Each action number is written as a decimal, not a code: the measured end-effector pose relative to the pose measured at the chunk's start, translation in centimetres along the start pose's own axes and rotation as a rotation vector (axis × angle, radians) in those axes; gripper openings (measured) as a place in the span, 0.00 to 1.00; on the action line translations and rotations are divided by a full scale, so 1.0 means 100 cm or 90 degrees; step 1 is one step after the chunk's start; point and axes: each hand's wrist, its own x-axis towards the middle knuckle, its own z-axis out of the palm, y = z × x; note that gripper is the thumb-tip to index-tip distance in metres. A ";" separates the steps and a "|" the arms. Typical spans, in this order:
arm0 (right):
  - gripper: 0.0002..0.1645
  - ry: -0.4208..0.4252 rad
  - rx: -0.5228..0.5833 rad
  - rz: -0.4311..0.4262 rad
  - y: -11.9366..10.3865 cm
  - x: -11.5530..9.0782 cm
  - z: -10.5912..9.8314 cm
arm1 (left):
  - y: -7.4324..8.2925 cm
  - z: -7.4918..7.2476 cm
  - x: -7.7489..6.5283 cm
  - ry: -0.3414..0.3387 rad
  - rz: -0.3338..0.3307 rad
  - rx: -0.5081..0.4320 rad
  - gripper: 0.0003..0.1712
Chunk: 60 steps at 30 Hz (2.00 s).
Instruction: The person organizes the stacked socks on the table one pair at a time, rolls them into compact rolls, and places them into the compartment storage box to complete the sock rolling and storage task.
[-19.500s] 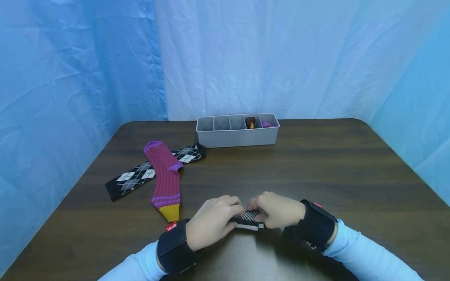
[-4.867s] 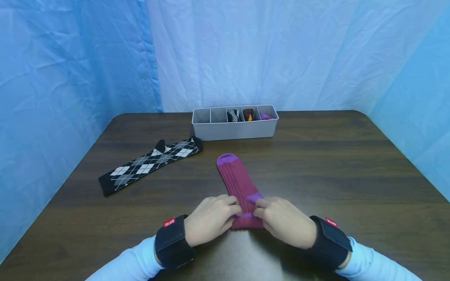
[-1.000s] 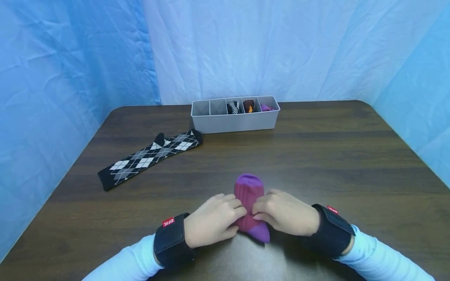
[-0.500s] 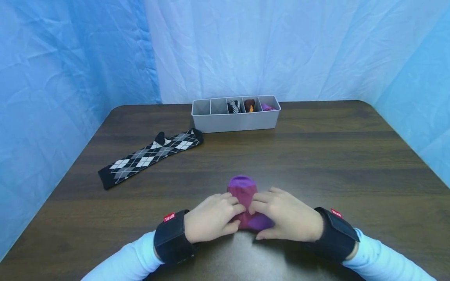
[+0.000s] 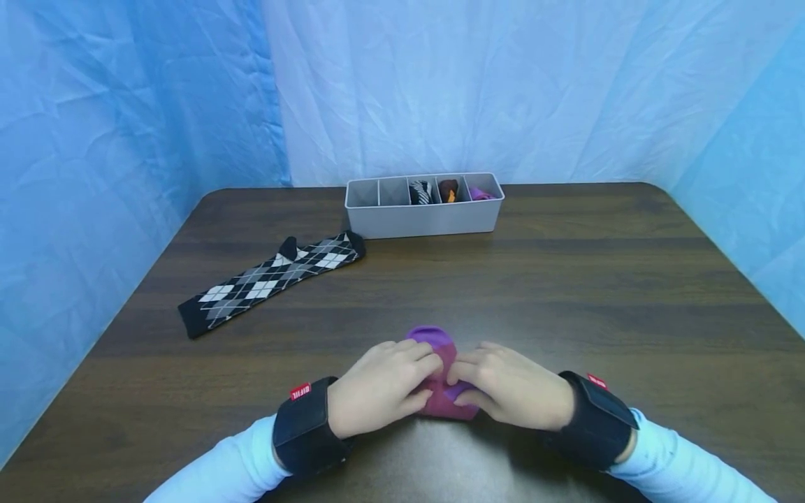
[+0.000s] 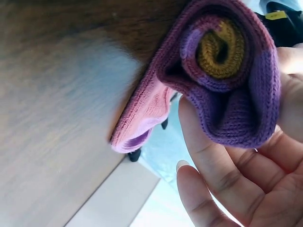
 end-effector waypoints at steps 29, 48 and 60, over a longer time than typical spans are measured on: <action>0.21 0.017 0.025 0.060 -0.003 0.001 0.003 | -0.007 0.001 0.000 -0.082 0.004 -0.024 0.15; 0.15 -0.088 0.237 0.105 0.003 0.000 -0.001 | 0.009 -0.002 -0.003 0.001 0.036 0.058 0.23; 0.11 -0.166 0.250 0.165 0.004 0.000 -0.004 | 0.005 -0.001 -0.002 -0.023 0.016 0.047 0.18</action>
